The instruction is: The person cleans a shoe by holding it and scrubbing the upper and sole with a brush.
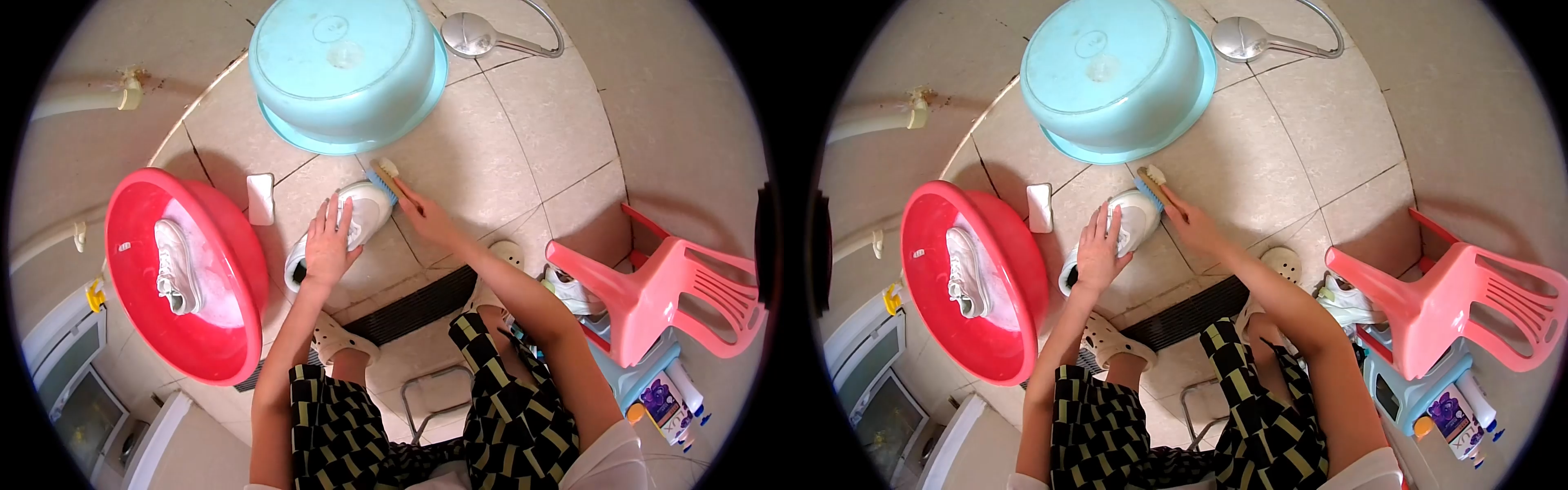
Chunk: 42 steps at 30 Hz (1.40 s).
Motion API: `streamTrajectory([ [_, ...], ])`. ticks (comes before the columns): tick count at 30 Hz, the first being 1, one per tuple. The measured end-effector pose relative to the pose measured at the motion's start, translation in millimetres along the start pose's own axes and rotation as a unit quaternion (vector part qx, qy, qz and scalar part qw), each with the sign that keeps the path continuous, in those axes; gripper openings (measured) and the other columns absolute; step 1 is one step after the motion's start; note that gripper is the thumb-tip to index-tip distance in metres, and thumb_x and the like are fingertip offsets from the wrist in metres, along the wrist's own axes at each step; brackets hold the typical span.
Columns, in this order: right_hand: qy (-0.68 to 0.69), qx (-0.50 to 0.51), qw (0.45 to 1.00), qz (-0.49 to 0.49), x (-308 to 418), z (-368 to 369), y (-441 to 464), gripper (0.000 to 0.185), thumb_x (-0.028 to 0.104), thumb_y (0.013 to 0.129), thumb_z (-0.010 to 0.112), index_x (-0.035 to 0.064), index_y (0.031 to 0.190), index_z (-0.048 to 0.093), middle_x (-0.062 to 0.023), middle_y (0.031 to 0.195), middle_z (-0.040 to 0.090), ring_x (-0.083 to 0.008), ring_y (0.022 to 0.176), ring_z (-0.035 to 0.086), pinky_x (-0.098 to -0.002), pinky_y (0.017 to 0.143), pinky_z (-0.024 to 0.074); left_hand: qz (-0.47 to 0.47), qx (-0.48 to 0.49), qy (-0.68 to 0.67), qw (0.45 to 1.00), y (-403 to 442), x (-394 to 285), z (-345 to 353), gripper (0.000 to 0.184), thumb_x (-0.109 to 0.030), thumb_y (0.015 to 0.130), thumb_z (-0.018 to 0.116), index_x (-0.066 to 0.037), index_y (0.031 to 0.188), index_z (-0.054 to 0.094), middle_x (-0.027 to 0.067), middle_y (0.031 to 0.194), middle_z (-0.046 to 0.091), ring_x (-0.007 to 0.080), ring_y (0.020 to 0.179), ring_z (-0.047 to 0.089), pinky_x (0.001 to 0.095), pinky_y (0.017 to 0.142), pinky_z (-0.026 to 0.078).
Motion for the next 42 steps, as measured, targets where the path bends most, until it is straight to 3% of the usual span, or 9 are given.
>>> streamTrajectory([
  [3,0.007,0.027,0.999,0.023,4,1,12,0.047,0.031,0.098,0.045,0.0181,0.143,0.038,0.0007,0.07,0.044,-0.0108,0.064,0.038,-0.0257,0.06,0.0369,0.005,-0.005,-0.002,1.0,-1,-1,-2,0.1,-0.031,0.066,0.079,-0.012,0.146,0.022,0.0137,0.149,0.022,0.0337,0.131,0.031,0.0437,0.104,0.033],
  [5,-0.009,0.063,0.998,0.03,6,1,21,0.048,0.031,0.098,0.043,0.0118,0.141,0.038,-0.0148,0.102,0.064,-0.0197,0.087,0.056,-0.0306,0.082,0.044,-0.002,-0.009,-0.007,1.0,1,0,-2,0.099,-0.03,0.066,0.079,-0.013,0.146,0.023,0.0138,0.149,0.023,0.0337,0.131,0.032,0.0441,0.104,0.032],
  [12,0.018,0.097,0.993,0.069,0,-3,21,0.049,0.032,0.098,0.044,0.0125,0.142,0.038,-0.0145,0.108,0.063,-0.0194,0.092,0.056,-0.0303,0.085,0.0429,-0.007,-0.037,-0.007,0.999,1,-1,0,0.099,-0.029,0.063,0.079,-0.012,0.145,0.026,0.0141,0.147,0.028,0.0338,0.129,0.034,0.0428,0.102,0.033],
  [14,-0.02,0.058,0.997,-0.036,-1,-10,2,0.05,0.034,0.098,0.044,0.0137,0.143,0.037,-0.0102,0.092,0.062,-0.0157,0.08,0.054,-0.0294,0.075,0.0436,-0.006,-0.055,-0.005,0.998,-1,-1,-1,0.098,-0.029,0.063,0.079,-0.012,0.145,0.027,0.0144,0.146,0.029,0.0337,0.128,0.035,0.0417,0.101,0.034],
  [17,-0.049,0.069,0.993,0.08,0,-14,-27,0.051,0.034,0.098,0.045,0.0142,0.143,0.035,-0.0041,0.072,0.051,-0.0122,0.066,0.045,-0.028,0.062,0.0393,-0.007,-0.059,-0.004,0.998,-2,-2,-1,0.097,-0.028,0.063,0.079,-0.012,0.144,0.028,0.0146,0.146,0.029,0.0339,0.127,0.035,0.0413,0.1,0.034],
  [20,0.004,0.021,0.998,0.053,-18,-4,-43,0.051,0.033,0.099,0.043,0.0128,0.145,0.032,0.0042,0.069,0.036,-0.0088,0.062,0.034,-0.0253,0.057,0.0326,-0.006,-0.058,-0.003,0.998,-1,-2,-1,0.096,-0.028,0.064,0.078,-0.012,0.144,0.028,0.0145,0.146,0.029,0.0339,0.127,0.035,0.0413,0.1,0.034],
  [33,0.078,-0.015,0.992,0.093,-35,19,-78,0.049,0.031,0.099,0.043,0.0157,0.145,0.032,-0.0008,0.068,0.04,-0.0095,0.062,0.035,-0.0261,0.056,0.0332,-0.005,-0.067,-0.016,0.998,-1,-3,-3,0.094,-0.028,0.065,0.078,-0.011,0.144,0.029,0.0147,0.146,0.029,0.0339,0.128,0.035,0.0415,0.101,0.033],
  [39,0.13,-0.059,0.988,0.063,-17,20,-47,0.05,0.032,0.099,0.043,0.0163,0.145,0.031,0.001,0.066,0.038,-0.0089,0.061,0.035,-0.0268,0.055,0.0327,-0.009,-0.063,-0.02,0.998,-1,-1,-3,0.095,-0.028,0.065,0.078,-0.011,0.144,0.028,0.015,0.147,0.028,0.0341,0.128,0.035,0.0415,0.101,0.033],
  [42,0.062,-0.045,0.996,0.044,-5,13,-29,0.05,0.028,0.099,0.043,0.0119,0.145,0.032,0.0051,0.067,0.035,-0.0065,0.059,0.031,-0.0228,0.053,0.0296,-0.006,-0.055,-0.025,0.998,-1,1,-2,0.095,-0.028,0.066,0.078,-0.011,0.145,0.027,0.0149,0.147,0.027,0.0345,0.128,0.034,0.0417,0.102,0.033],
])
Point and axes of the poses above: each hand's wrist, its own y-axis towards the middle knuckle, its own z-axis out of the palm, x = y × z, the point moved 7 cm from there along y, towards the middle knuckle
